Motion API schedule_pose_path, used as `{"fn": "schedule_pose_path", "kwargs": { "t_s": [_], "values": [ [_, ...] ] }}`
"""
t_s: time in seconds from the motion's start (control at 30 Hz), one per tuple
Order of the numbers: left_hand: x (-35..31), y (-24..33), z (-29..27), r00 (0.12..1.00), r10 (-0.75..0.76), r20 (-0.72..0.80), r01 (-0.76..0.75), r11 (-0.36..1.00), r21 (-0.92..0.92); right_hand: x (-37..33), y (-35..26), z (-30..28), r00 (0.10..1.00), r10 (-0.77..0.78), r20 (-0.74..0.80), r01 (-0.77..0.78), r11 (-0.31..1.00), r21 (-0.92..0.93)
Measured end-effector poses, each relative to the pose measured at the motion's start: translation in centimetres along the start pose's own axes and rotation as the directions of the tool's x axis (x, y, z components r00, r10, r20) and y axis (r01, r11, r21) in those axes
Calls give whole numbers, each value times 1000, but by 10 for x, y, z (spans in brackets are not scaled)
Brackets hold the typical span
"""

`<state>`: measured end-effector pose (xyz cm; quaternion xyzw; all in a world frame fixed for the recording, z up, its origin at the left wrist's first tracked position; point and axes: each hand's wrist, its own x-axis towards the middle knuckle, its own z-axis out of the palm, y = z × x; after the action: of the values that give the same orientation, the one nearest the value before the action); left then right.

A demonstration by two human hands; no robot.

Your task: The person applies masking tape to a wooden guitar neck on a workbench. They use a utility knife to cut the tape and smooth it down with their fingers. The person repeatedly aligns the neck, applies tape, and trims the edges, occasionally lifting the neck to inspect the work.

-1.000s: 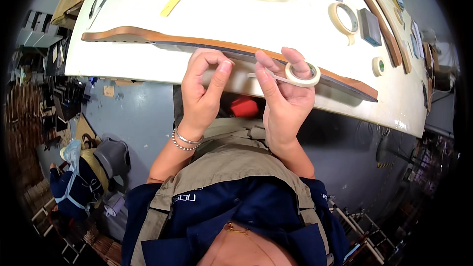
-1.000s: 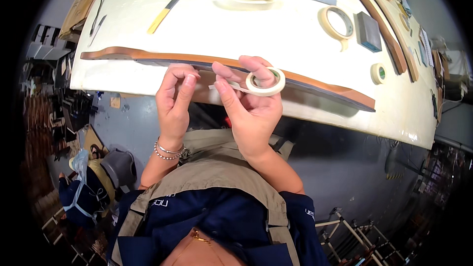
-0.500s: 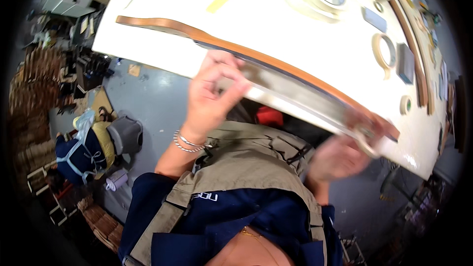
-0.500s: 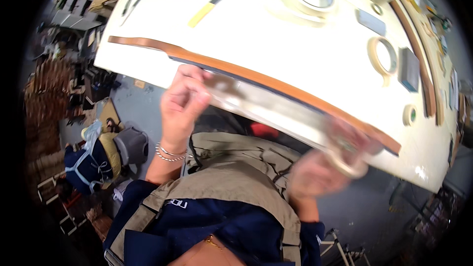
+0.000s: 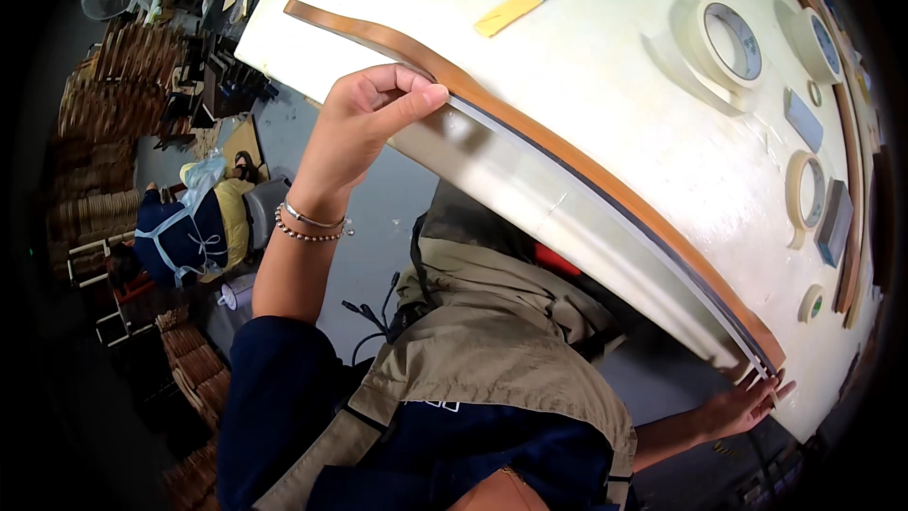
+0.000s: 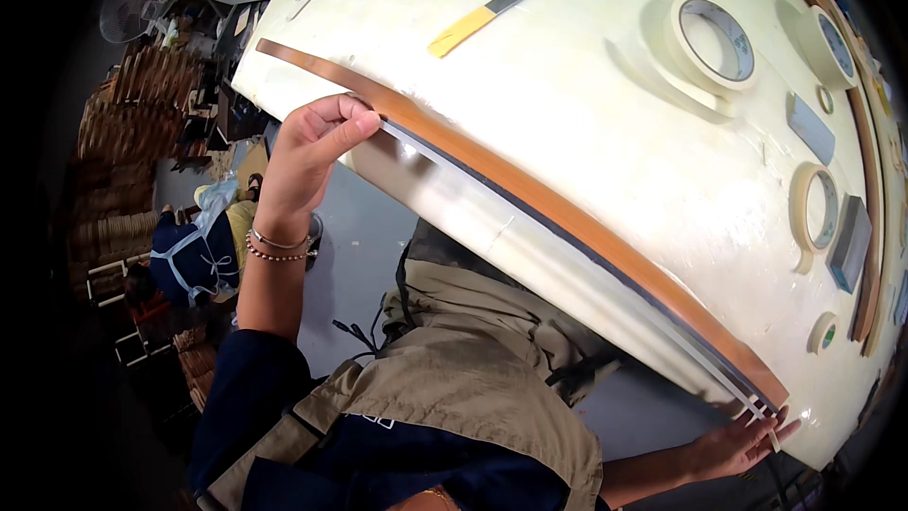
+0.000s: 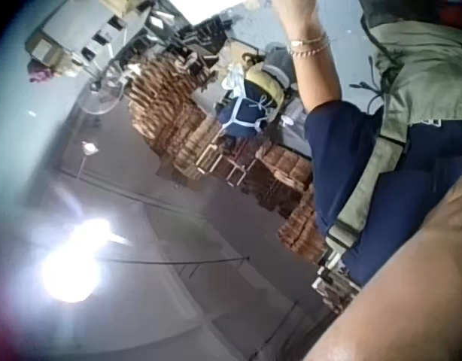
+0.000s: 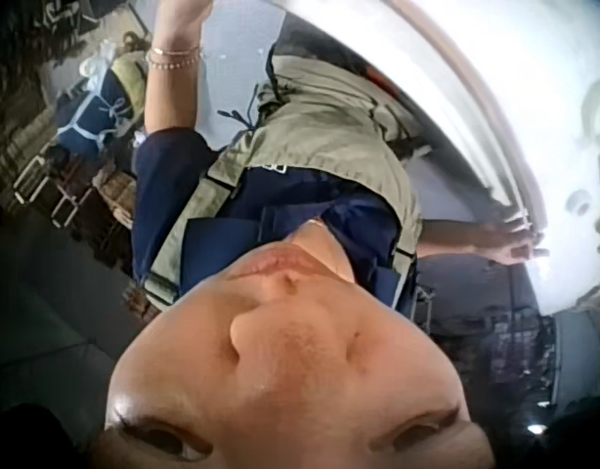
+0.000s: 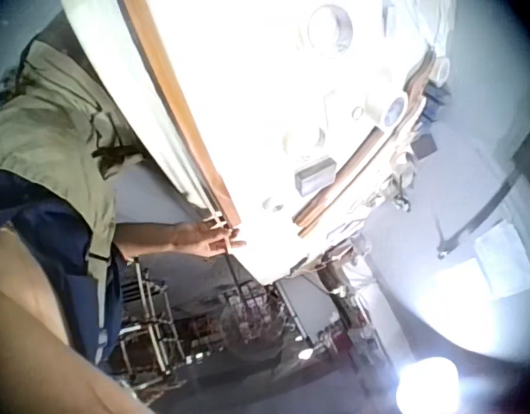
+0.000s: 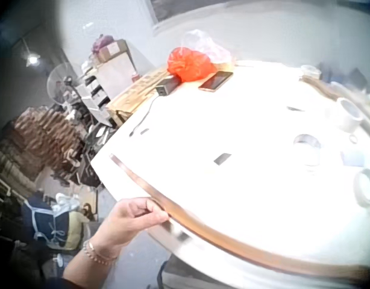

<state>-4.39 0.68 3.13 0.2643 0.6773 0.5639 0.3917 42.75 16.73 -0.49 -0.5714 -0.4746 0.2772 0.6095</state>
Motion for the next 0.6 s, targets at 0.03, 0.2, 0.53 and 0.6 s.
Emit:
{"fn": "schedule_pose_path", "kwargs": {
  "t_s": [0.03, 0.2, 0.53, 0.6],
  "values": [
    [0, 2, 1, 1000, -10, -1, 10, 1000, 0, 1, -1, 1, 1000, -2, -3, 2, 1000, -13],
    [2, 8, 2, 998, -61, -4, 61, 998, 1, 0, -12, 7, 999, 4, -33, -6, 997, -77],
    [2, 4, -2, 995, -82, -58, 78, 995, -59, -2, -16, 10, 1000, 7, -29, -10, 995, -95],
    [-1, -3, 5, 983, 74, -167, -80, 996, -29, -1, -12, 7, 999, 9, -34, -11, 998, -61]
  ]
}}
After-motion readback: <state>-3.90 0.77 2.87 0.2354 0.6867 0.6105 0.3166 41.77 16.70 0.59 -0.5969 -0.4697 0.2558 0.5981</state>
